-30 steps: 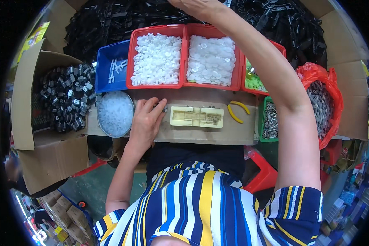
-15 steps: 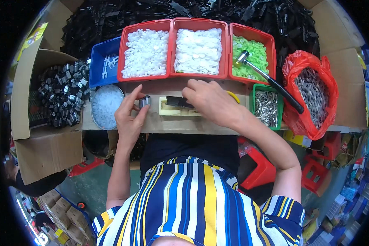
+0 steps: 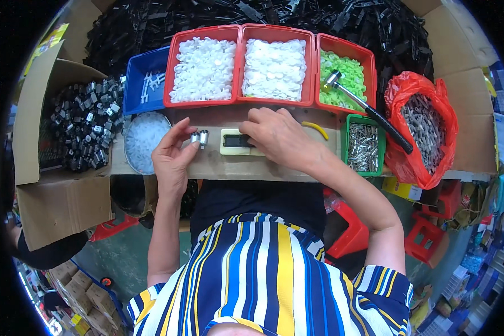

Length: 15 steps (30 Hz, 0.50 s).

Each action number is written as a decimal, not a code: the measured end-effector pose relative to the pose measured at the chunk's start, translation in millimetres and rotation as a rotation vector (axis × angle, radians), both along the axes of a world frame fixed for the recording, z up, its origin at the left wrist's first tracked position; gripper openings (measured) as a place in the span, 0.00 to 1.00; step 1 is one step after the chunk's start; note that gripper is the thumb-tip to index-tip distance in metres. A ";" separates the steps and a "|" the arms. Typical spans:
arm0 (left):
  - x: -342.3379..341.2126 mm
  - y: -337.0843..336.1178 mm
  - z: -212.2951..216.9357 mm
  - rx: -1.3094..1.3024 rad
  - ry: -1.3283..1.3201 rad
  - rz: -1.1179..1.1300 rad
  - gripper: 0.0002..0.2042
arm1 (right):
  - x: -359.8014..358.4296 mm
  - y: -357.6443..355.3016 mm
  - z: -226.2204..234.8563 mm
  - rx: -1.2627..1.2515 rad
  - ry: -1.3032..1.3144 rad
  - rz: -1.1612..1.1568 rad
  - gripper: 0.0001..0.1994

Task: Manually assemble small electronic or mechanical components using a mounting jig, pliers, and a hammer on a factory workbench.

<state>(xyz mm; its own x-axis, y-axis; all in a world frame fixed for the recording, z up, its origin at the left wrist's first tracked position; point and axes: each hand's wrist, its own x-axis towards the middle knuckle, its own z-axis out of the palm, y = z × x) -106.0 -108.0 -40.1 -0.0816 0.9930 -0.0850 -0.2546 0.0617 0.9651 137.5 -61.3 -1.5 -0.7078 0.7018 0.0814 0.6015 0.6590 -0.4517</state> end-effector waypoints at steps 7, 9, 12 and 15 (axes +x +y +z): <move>12.7 1.7 8.9 -0.049 -0.351 -0.023 0.25 | -41.4 1.6 4.3 -0.433 0.418 -0.236 0.13; 18.4 3.1 12.2 0.004 -0.357 -0.012 0.25 | -45.9 0.1 -2.4 -0.669 0.636 -0.349 0.12; 22.6 0.4 6.8 0.095 -0.211 -0.014 0.24 | -49.8 -3.1 -10.2 -0.691 0.788 -0.321 0.11; 27.0 -1.7 4.0 0.236 0.006 0.010 0.24 | -51.0 -8.6 -3.5 -0.694 0.740 -0.349 0.12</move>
